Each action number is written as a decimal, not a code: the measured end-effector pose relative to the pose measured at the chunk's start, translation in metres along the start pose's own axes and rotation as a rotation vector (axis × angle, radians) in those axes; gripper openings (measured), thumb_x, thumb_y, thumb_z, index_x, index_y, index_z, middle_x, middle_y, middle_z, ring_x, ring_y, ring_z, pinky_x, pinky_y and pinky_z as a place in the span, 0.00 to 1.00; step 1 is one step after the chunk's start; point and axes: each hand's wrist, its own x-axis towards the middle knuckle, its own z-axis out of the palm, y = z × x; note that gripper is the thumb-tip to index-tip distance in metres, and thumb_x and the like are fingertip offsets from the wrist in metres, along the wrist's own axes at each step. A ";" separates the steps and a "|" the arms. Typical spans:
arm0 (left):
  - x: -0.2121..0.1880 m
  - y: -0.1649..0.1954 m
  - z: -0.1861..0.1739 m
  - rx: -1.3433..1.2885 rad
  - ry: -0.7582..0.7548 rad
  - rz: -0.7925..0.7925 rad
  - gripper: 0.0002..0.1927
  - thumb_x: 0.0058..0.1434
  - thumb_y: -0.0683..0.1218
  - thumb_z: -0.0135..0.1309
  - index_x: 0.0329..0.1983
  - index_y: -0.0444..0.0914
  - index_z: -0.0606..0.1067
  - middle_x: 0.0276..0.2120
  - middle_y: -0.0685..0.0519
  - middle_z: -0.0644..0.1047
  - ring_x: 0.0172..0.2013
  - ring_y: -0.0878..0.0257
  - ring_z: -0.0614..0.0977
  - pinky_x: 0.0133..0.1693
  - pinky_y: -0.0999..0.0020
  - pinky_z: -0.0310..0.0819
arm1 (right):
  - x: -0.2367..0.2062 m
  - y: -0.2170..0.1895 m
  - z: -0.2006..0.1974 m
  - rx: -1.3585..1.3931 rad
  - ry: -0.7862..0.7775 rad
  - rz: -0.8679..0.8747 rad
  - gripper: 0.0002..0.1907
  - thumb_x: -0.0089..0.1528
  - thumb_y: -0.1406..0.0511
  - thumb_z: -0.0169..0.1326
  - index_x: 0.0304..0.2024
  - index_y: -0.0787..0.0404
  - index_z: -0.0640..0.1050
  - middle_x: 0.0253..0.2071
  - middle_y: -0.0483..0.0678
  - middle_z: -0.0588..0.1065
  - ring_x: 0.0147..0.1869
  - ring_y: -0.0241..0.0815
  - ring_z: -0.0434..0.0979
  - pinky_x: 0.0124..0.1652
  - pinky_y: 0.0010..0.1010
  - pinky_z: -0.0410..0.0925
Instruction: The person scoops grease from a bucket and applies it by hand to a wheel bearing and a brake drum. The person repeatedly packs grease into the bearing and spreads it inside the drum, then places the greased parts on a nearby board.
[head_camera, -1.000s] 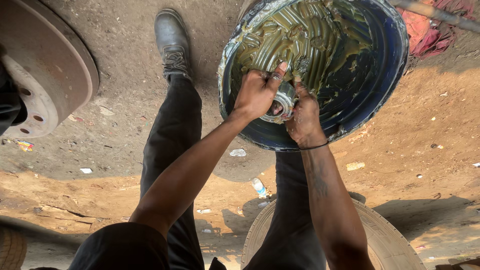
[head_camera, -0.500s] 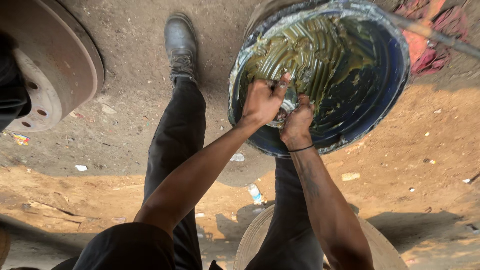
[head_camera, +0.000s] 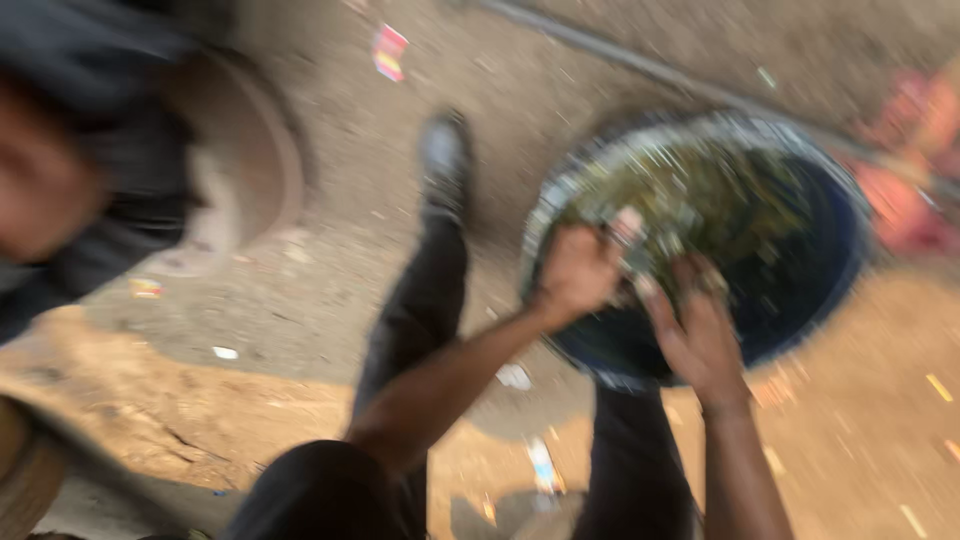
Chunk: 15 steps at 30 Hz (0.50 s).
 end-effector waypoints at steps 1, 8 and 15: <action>0.003 0.005 0.000 -0.027 -0.058 -0.317 0.42 0.71 0.69 0.36 0.16 0.32 0.75 0.14 0.40 0.74 0.18 0.51 0.77 0.28 0.56 0.72 | 0.006 -0.010 0.006 -0.018 0.021 0.009 0.26 0.70 0.56 0.46 0.61 0.71 0.72 0.64 0.69 0.69 0.68 0.71 0.64 0.63 0.56 0.60; 0.011 0.008 -0.010 -0.091 -0.104 -0.352 0.48 0.69 0.75 0.30 0.10 0.34 0.70 0.10 0.43 0.72 0.13 0.53 0.76 0.23 0.52 0.74 | 0.007 0.003 0.031 -0.262 0.103 -0.129 0.24 0.64 0.54 0.54 0.50 0.69 0.77 0.60 0.66 0.72 0.65 0.65 0.69 0.62 0.53 0.66; 0.015 0.003 -0.003 -0.131 -0.252 -0.402 0.45 0.67 0.74 0.29 0.09 0.37 0.67 0.09 0.50 0.70 0.11 0.57 0.74 0.17 0.51 0.70 | 0.004 0.059 0.052 0.548 0.332 0.105 0.20 0.73 0.52 0.53 0.48 0.63 0.76 0.50 0.57 0.77 0.49 0.46 0.80 0.48 0.37 0.74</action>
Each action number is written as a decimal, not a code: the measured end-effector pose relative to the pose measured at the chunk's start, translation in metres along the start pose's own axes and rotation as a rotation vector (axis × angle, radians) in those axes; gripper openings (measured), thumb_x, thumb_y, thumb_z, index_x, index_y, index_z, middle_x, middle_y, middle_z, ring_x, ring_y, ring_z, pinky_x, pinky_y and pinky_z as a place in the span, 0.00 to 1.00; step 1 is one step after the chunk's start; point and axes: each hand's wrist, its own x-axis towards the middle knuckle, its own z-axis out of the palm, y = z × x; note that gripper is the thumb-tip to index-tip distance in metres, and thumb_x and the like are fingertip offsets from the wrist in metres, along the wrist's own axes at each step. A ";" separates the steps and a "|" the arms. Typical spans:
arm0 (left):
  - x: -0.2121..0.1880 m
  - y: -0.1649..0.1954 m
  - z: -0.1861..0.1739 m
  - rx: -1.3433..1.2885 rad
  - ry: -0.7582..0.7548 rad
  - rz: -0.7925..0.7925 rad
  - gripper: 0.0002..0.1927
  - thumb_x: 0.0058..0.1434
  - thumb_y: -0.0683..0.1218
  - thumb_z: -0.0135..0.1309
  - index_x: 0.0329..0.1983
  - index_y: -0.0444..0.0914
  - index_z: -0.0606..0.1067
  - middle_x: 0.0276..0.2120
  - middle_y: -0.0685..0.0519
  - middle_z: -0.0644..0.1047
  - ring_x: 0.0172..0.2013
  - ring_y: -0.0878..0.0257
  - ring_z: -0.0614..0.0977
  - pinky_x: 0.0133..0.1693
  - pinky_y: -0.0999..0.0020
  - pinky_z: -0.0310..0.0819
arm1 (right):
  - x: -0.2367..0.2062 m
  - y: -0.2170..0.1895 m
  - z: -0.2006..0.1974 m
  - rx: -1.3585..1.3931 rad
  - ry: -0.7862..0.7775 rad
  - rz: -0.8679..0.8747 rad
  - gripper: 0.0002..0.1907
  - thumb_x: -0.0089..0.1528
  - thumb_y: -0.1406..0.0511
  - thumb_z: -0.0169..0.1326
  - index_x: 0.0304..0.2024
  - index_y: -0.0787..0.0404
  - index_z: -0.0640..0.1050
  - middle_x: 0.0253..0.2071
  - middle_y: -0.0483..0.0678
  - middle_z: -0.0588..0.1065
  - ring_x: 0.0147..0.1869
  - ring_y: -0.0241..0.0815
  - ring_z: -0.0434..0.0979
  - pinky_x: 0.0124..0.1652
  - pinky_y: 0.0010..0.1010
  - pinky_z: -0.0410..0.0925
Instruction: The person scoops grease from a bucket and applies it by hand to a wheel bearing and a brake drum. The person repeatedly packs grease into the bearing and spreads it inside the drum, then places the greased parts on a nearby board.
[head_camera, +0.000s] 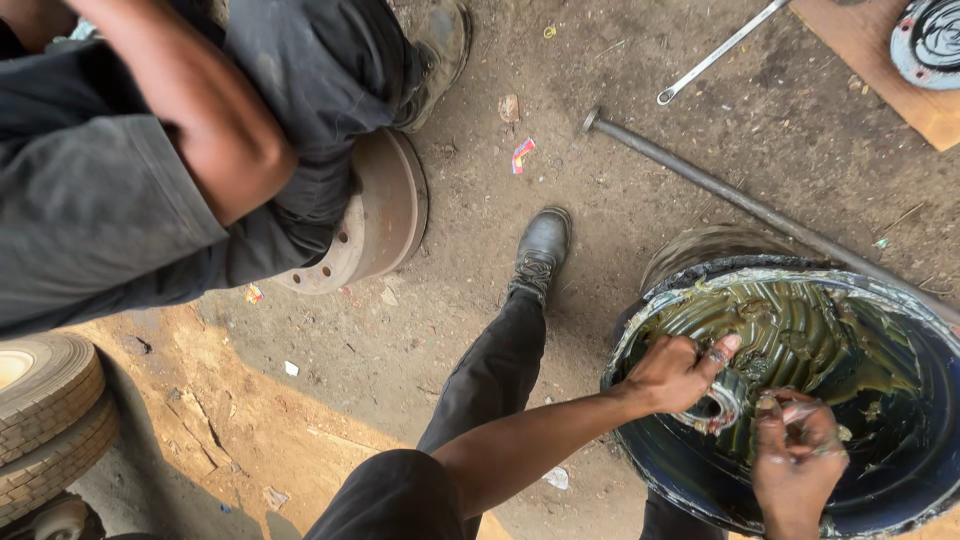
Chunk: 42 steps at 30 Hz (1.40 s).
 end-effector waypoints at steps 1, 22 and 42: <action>0.000 0.001 0.000 -0.004 -0.005 0.009 0.45 0.67 0.74 0.29 0.08 0.37 0.67 0.08 0.50 0.68 0.11 0.58 0.73 0.17 0.53 0.70 | 0.010 0.009 0.005 0.263 -0.036 -0.008 0.19 0.74 0.53 0.53 0.50 0.63 0.74 0.49 0.56 0.76 0.51 0.44 0.80 0.53 0.36 0.75; 0.011 -0.026 0.018 -0.005 0.146 0.105 0.45 0.69 0.74 0.24 0.06 0.41 0.60 0.06 0.53 0.62 0.07 0.61 0.65 0.12 0.56 0.63 | 0.014 0.070 0.078 0.578 0.299 0.633 0.13 0.75 0.61 0.40 0.46 0.66 0.70 0.28 0.48 0.68 0.21 0.39 0.68 0.15 0.32 0.60; -0.009 -0.027 0.027 0.318 0.236 0.474 0.39 0.76 0.65 0.36 0.18 0.33 0.73 0.10 0.45 0.66 0.10 0.51 0.71 0.20 0.53 0.69 | 0.026 -0.015 0.038 -1.144 -0.272 -0.481 0.20 0.58 0.61 0.60 0.48 0.67 0.77 0.45 0.60 0.77 0.61 0.58 0.76 0.67 0.51 0.63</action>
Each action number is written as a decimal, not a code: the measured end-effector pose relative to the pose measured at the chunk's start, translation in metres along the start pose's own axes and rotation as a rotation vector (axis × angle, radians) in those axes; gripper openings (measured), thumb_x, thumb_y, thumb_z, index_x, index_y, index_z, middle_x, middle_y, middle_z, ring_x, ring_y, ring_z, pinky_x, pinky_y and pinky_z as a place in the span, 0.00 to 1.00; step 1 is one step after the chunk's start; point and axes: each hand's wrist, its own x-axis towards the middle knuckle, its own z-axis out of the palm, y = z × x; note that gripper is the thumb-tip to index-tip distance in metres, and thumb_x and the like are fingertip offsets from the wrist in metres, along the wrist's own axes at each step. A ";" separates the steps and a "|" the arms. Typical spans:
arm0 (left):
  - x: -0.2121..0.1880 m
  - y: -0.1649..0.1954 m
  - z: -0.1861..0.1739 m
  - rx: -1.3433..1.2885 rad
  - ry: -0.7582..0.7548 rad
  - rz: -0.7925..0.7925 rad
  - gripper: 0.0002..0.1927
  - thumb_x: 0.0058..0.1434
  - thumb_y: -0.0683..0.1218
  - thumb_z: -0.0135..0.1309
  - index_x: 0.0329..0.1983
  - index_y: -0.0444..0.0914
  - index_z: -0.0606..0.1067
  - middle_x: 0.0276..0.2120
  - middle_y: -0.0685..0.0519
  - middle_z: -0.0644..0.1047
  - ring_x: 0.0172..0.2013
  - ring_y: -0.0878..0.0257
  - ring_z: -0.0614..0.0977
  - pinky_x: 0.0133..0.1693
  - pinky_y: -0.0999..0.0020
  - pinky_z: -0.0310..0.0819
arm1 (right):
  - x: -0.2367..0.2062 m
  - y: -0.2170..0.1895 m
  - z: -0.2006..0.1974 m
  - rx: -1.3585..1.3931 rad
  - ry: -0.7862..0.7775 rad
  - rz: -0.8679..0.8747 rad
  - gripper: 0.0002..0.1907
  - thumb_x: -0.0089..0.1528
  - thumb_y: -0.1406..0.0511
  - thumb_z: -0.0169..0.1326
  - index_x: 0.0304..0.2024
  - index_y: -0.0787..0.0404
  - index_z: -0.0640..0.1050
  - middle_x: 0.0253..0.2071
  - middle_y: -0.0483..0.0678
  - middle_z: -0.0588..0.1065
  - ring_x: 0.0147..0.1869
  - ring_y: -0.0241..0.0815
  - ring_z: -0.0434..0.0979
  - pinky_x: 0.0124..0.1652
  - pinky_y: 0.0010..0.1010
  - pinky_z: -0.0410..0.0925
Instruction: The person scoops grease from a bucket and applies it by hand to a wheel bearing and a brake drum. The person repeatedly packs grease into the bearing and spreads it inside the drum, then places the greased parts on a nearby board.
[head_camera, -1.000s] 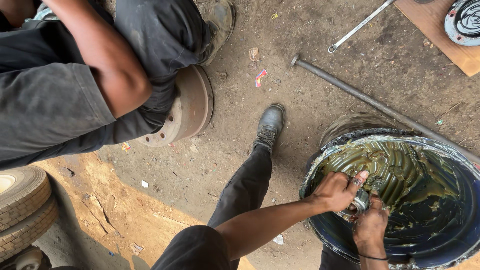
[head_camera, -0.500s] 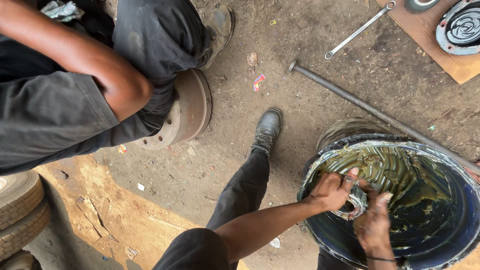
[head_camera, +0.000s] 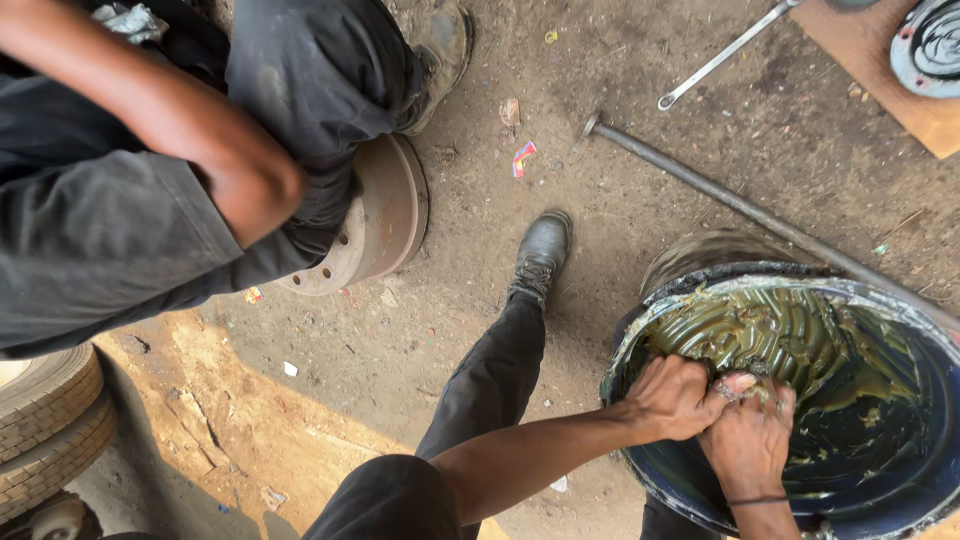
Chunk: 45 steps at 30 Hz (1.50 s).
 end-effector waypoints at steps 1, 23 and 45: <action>0.000 0.001 -0.003 0.058 0.013 0.078 0.38 0.75 0.65 0.34 0.22 0.33 0.74 0.11 0.45 0.66 0.10 0.51 0.71 0.19 0.52 0.68 | -0.001 0.004 0.008 0.039 0.005 0.000 0.17 0.58 0.62 0.60 0.45 0.67 0.77 0.43 0.60 0.77 0.60 0.58 0.76 0.66 0.51 0.63; 0.005 0.005 0.013 -0.179 -0.008 -0.263 0.43 0.79 0.66 0.31 0.16 0.35 0.76 0.12 0.44 0.73 0.15 0.54 0.72 0.49 0.56 0.71 | -0.021 0.031 0.019 0.211 0.162 0.045 0.17 0.66 0.65 0.58 0.51 0.70 0.71 0.45 0.53 0.74 0.48 0.48 0.74 0.48 0.42 0.69; -0.018 -0.032 0.035 -0.547 0.080 -0.602 0.43 0.69 0.75 0.40 0.24 0.32 0.72 0.20 0.48 0.71 0.26 0.58 0.72 0.31 0.54 0.68 | -0.018 -0.048 0.035 1.653 0.417 0.965 0.17 0.62 0.67 0.49 0.55 0.61 0.69 0.49 0.52 0.73 0.49 0.45 0.73 0.45 0.37 0.68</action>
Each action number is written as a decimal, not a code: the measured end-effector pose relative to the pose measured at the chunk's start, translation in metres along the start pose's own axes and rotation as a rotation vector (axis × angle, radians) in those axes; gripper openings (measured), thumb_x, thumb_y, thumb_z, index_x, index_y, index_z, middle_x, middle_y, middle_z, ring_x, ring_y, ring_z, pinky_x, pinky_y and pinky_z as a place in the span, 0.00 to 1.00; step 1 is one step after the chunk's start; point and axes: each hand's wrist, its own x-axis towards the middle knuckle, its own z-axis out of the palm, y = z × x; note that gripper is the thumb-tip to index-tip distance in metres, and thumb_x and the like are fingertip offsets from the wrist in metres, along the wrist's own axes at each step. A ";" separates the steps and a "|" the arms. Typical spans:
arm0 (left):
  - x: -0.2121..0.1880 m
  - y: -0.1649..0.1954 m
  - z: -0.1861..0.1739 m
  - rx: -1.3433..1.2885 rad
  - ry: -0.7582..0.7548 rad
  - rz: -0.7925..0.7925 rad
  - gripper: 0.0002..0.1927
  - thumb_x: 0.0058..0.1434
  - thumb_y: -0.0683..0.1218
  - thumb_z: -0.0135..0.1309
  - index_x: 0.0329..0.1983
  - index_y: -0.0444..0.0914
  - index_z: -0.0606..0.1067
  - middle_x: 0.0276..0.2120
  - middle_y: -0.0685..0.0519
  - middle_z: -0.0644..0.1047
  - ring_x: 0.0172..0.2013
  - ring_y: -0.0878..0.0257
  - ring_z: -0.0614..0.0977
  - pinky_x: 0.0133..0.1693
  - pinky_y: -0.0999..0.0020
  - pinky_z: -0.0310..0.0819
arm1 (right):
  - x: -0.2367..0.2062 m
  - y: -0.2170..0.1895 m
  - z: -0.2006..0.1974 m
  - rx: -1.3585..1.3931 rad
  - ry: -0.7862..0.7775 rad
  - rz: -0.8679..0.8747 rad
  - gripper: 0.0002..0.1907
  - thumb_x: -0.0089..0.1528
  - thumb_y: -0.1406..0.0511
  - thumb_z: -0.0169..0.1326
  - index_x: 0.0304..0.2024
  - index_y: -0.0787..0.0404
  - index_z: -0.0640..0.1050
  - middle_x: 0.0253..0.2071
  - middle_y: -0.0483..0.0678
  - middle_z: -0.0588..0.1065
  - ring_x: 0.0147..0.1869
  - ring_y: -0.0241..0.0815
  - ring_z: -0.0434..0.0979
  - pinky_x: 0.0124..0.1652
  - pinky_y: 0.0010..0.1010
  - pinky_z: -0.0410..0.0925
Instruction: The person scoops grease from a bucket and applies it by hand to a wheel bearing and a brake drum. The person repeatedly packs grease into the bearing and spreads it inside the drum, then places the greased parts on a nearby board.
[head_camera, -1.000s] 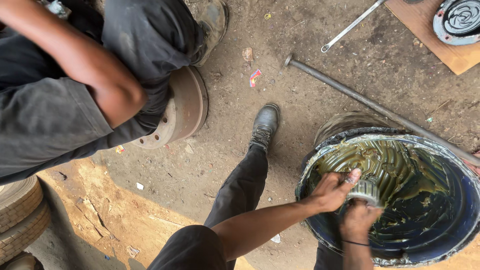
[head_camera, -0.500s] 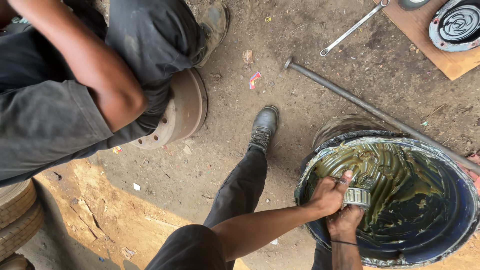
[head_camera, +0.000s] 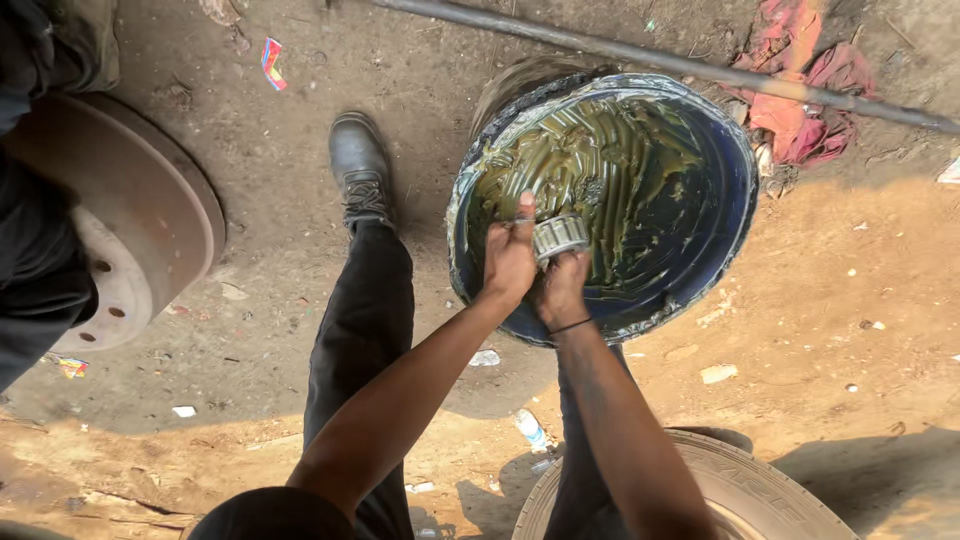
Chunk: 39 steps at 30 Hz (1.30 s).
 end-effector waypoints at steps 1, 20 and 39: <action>-0.002 0.004 -0.004 -0.017 0.026 -0.021 0.46 0.71 0.77 0.39 0.24 0.30 0.70 0.21 0.49 0.67 0.27 0.59 0.69 0.31 0.53 0.65 | -0.001 0.004 0.004 0.026 0.004 0.062 0.16 0.63 0.68 0.49 0.54 0.62 0.70 0.48 0.52 0.73 0.46 0.45 0.72 0.43 0.37 0.66; -0.006 0.009 0.000 -0.053 -0.087 -0.180 0.47 0.63 0.81 0.32 0.25 0.34 0.72 0.21 0.50 0.70 0.22 0.57 0.72 0.26 0.52 0.68 | -0.030 -0.015 -0.011 0.461 -0.085 0.582 0.13 0.67 0.63 0.52 0.52 0.62 0.74 0.44 0.48 0.76 0.46 0.41 0.76 0.46 0.33 0.73; -0.010 0.024 0.000 -0.395 -0.189 -0.164 0.48 0.60 0.80 0.32 0.60 0.41 0.76 0.53 0.53 0.80 0.60 0.60 0.72 0.65 0.52 0.54 | 0.088 -0.084 0.015 -1.211 -0.273 -0.239 0.21 0.62 0.58 0.55 0.46 0.71 0.77 0.41 0.62 0.78 0.44 0.56 0.81 0.47 0.44 0.74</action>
